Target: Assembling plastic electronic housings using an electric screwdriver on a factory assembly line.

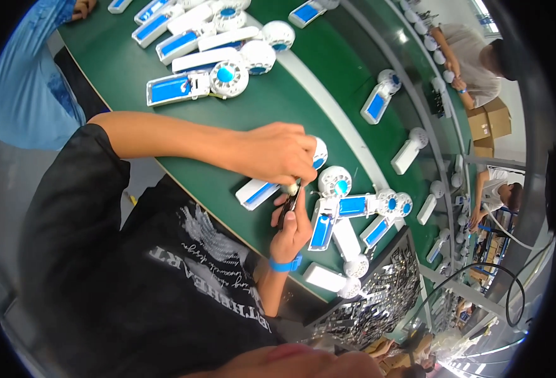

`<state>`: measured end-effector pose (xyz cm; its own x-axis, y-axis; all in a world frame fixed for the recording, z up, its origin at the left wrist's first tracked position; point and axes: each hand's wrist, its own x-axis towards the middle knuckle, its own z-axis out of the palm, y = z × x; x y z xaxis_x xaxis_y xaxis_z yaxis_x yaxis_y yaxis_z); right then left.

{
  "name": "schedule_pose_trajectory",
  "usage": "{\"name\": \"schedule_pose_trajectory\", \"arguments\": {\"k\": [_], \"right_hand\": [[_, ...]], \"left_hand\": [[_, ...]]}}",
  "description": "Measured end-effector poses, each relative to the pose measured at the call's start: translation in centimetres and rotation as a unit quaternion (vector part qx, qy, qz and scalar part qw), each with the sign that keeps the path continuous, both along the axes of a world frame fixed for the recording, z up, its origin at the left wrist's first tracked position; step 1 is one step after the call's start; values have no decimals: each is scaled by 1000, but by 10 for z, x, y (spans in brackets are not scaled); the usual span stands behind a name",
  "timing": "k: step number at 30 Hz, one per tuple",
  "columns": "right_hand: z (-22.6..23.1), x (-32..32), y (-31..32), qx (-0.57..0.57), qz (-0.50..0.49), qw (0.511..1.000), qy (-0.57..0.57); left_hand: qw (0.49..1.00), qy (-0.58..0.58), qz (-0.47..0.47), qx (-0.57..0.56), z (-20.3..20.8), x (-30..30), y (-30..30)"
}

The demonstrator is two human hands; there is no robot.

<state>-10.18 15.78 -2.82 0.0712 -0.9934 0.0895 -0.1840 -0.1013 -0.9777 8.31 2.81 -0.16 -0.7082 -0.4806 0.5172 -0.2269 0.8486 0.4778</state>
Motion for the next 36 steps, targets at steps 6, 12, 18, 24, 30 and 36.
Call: {"name": "schedule_pose_trajectory", "arguments": {"k": [6,12,18,24,30,36], "right_hand": [[-1,2,3,18,-2,995,-96],[-1,-17,47,-20,-34,998,57],[-27,-38,96,-87,-148,976,133],[-27,-22,79,-77,-204,949,229],[-23,-37,75,-176,-171,940,238],[19,-71,83,-282,-64,916,277]], "left_hand": [[993,35,-25,-109,-3,-19,-47],[981,-185,-60,26,19,-39,-132],[861,-92,373,333,82,19,-310],[949,41,305,69,17,43,-484],[874,-244,419,-36,-37,262,-508],[837,-247,480,82,-69,245,-485]]}}
